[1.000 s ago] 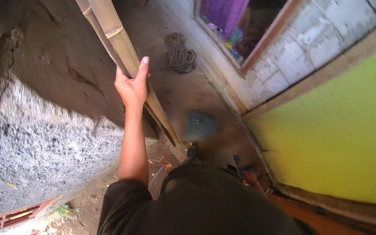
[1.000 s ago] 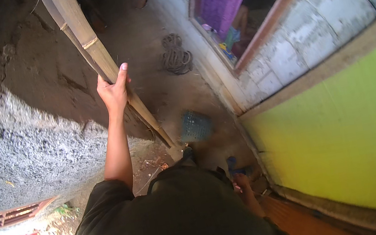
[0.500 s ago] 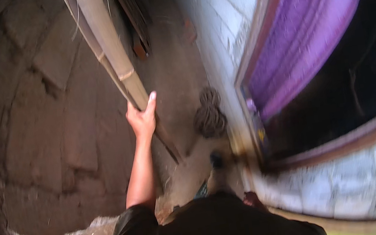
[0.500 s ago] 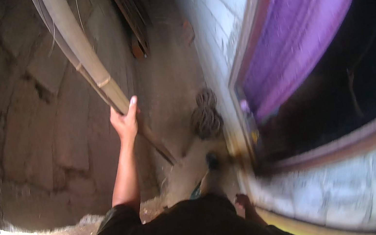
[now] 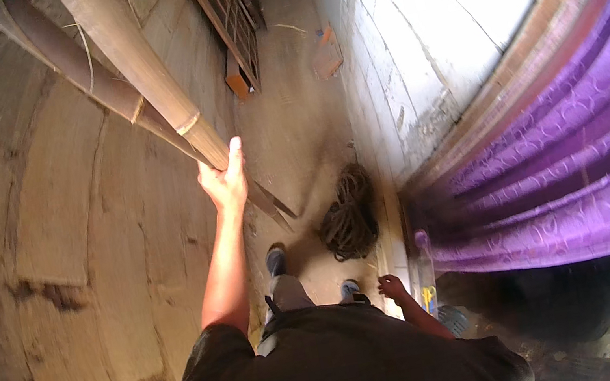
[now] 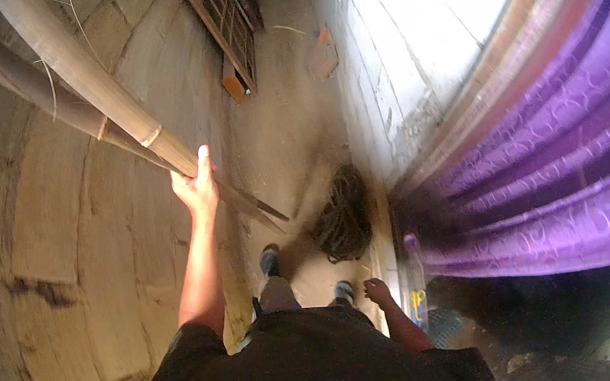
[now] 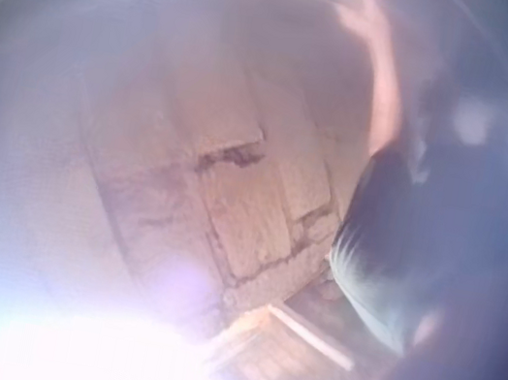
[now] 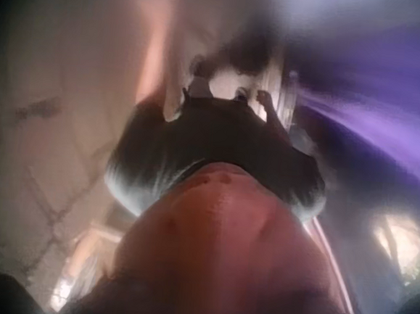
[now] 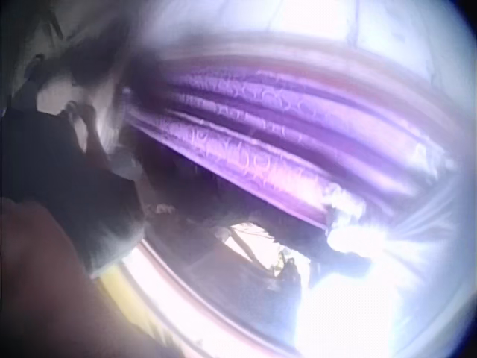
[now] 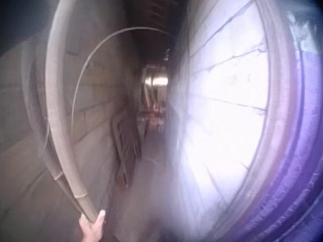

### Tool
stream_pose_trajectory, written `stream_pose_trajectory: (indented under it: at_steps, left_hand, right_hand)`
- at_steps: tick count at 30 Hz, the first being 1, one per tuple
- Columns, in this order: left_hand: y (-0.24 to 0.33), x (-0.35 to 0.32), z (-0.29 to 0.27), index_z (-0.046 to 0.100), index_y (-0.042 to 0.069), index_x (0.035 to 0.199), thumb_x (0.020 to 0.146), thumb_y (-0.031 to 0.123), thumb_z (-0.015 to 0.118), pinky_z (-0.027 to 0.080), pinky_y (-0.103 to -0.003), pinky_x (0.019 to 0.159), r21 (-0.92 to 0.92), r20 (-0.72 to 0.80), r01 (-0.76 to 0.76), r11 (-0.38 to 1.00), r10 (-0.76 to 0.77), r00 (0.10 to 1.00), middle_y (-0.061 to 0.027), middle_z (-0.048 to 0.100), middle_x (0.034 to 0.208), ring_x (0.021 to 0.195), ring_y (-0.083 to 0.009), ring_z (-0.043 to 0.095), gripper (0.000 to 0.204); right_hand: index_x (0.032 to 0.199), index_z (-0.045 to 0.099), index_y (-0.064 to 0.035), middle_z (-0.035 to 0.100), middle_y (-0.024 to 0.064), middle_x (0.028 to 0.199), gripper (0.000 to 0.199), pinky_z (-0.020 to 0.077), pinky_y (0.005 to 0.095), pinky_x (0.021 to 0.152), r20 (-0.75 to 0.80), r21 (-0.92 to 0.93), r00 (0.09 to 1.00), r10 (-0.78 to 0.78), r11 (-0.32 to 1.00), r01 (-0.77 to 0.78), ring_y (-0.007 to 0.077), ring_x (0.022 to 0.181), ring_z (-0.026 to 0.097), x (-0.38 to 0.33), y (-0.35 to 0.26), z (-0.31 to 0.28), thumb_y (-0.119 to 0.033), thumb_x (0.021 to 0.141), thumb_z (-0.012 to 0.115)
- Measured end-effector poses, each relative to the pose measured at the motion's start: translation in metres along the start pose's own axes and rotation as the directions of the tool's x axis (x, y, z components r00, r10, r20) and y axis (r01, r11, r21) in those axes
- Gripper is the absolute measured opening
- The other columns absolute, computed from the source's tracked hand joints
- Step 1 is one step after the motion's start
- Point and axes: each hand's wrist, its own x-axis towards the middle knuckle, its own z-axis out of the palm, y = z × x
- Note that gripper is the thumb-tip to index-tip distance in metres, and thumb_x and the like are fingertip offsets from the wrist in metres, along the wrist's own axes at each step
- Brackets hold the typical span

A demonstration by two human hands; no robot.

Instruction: The person walks into a cluttered yard and picks up a long bamboo pole. Using a knife, they split the pole lengthwise into thin strips, then separate and stack the resulting pieces. The person carries the processed bamboo strips toward a doorway.

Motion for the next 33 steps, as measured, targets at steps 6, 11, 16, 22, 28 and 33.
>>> stream_pose_trajectory:
  at_steps: [6,11,16,22,28,33]
  left_hand:
    - [-0.077,0.116,0.071,0.058,0.001,0.099,0.087,0.012,0.077,0.049,-0.026,0.056,-0.135,0.119,-0.005,0.991,0.021,0.993,-0.0024,0.064,0.073,0.062,-0.0095,0.059,0.026]
    - [-0.132,0.213,0.143,0.062,0.001,0.096,0.086,0.012,0.077,0.049,-0.027,0.057,-0.265,0.198,0.051,0.963,0.003,0.98,-0.0013,0.064,0.071,0.062,-0.0082,0.059,0.021]
    - [-0.195,0.295,0.218,0.064,0.0,0.092,0.084,0.009,0.077,0.051,-0.027,0.063,-0.221,0.195,-0.021,0.975,0.065,0.979,-0.0005,0.066,0.075,0.068,-0.0072,0.06,0.018]
    - [-0.256,0.382,0.362,0.067,0.0,0.093,0.083,0.009,0.075,0.051,-0.027,0.063,-0.243,0.252,0.031,0.969,0.032,0.967,-0.0006,0.068,0.074,0.067,-0.0055,0.059,0.016]
    - [-0.291,0.47,0.494,0.067,-0.001,0.093,0.083,0.01,0.075,0.053,-0.03,0.062,-0.085,0.172,-0.147,0.985,0.16,0.972,-0.0073,0.068,0.071,0.066,-0.0108,0.066,0.017]
    - [-0.303,0.551,0.599,0.066,0.002,0.103,0.086,0.015,0.073,0.055,-0.034,0.066,-0.147,0.301,0.046,0.988,0.0,0.954,-0.0106,0.071,0.081,0.073,-0.0204,0.072,0.022]
  right_hand:
    - [0.102,0.059,-0.0124,0.061,0.0106,0.078,0.025,0.0453,0.0362,0.049,0.117,0.22,0.99,0.077,0.97,-0.102,0.0237,0.06,0.059,0.158,0.012,-0.028,-0.034,0.097,0.047]
    - [0.119,0.058,-0.0103,0.068,0.0138,0.095,0.031,0.0519,0.0416,0.064,-0.1,0.366,0.981,0.168,0.923,-0.121,0.0267,0.077,0.067,0.188,-0.068,0.01,-0.032,0.097,0.058]
    - [0.124,0.055,-0.0088,0.065,0.0088,0.087,0.034,0.0456,0.0292,0.049,-0.213,0.418,0.967,0.137,0.908,-0.036,0.0152,0.06,0.06,0.197,-0.264,0.072,-0.032,0.099,0.055]
    - [0.12,0.061,-0.0054,0.067,0.0083,0.092,0.035,0.0481,0.0264,0.056,-0.384,0.294,0.895,-0.225,0.89,0.35,0.015,0.069,0.063,0.338,-0.467,0.002,-0.033,0.099,0.056]
    - [0.124,0.059,-0.0006,0.067,0.0072,0.101,0.04,0.0508,0.0292,0.079,-0.314,0.133,0.585,-0.748,0.575,0.807,0.0146,0.088,0.063,0.344,-0.858,-0.036,-0.034,0.102,0.053]
    - [0.141,0.043,-0.0012,0.059,0.012,0.123,0.053,0.0454,0.0331,0.097,-0.121,0.035,0.158,-0.98,0.155,0.987,0.0193,0.109,0.058,0.266,-1.125,-0.031,-0.028,0.098,0.061]
